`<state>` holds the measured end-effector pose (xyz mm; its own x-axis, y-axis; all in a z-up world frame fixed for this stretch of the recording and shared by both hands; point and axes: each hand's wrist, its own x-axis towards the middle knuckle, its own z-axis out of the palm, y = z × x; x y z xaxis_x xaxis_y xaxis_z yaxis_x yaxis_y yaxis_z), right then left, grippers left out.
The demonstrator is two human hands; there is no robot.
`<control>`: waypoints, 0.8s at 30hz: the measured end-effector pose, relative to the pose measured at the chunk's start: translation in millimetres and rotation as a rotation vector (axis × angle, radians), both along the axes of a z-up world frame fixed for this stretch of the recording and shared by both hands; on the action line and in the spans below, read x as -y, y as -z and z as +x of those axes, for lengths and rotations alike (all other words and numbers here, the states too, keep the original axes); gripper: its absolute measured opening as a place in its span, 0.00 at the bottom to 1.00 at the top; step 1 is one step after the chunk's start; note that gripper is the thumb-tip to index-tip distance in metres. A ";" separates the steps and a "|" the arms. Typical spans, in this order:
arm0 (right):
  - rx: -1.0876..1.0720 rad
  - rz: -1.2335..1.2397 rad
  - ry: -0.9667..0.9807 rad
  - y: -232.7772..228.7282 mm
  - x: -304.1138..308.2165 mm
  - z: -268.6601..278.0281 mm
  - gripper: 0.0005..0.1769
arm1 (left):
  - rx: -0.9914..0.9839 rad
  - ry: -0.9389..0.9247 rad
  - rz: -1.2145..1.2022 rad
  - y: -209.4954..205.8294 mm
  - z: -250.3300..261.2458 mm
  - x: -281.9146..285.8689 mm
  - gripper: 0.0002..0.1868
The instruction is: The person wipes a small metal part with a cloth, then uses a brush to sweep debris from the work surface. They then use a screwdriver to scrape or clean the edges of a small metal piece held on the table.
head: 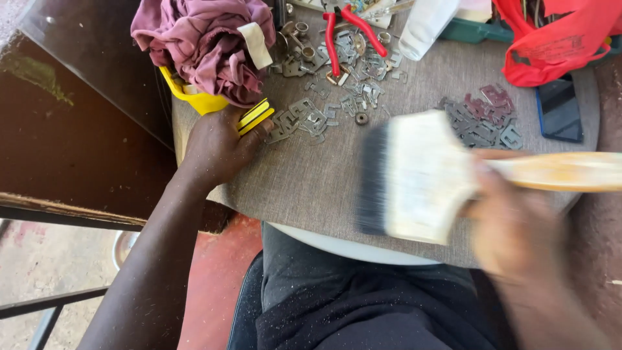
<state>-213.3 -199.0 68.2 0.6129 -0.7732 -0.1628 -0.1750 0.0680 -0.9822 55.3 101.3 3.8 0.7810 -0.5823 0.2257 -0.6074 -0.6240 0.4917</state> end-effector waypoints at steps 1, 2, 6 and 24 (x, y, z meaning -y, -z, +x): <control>0.001 -0.002 -0.001 -9.0 18.1 -13.8 0.14 | 0.001 -0.001 -0.002 -3.2 0.5 0.5 0.26; -0.092 -0.359 -0.092 -17.9 35.2 -31.7 0.14 | -0.025 -0.035 0.019 -4.7 -1.7 1.6 0.27; -0.370 -1.010 -0.070 -31.2 33.8 -67.7 0.12 | -0.060 -0.100 0.095 -4.3 -2.5 6.0 0.25; -0.742 -0.347 0.091 -57.4 12.6 -39.1 0.24 | -0.044 -0.131 0.122 7.4 0.9 -8.0 0.34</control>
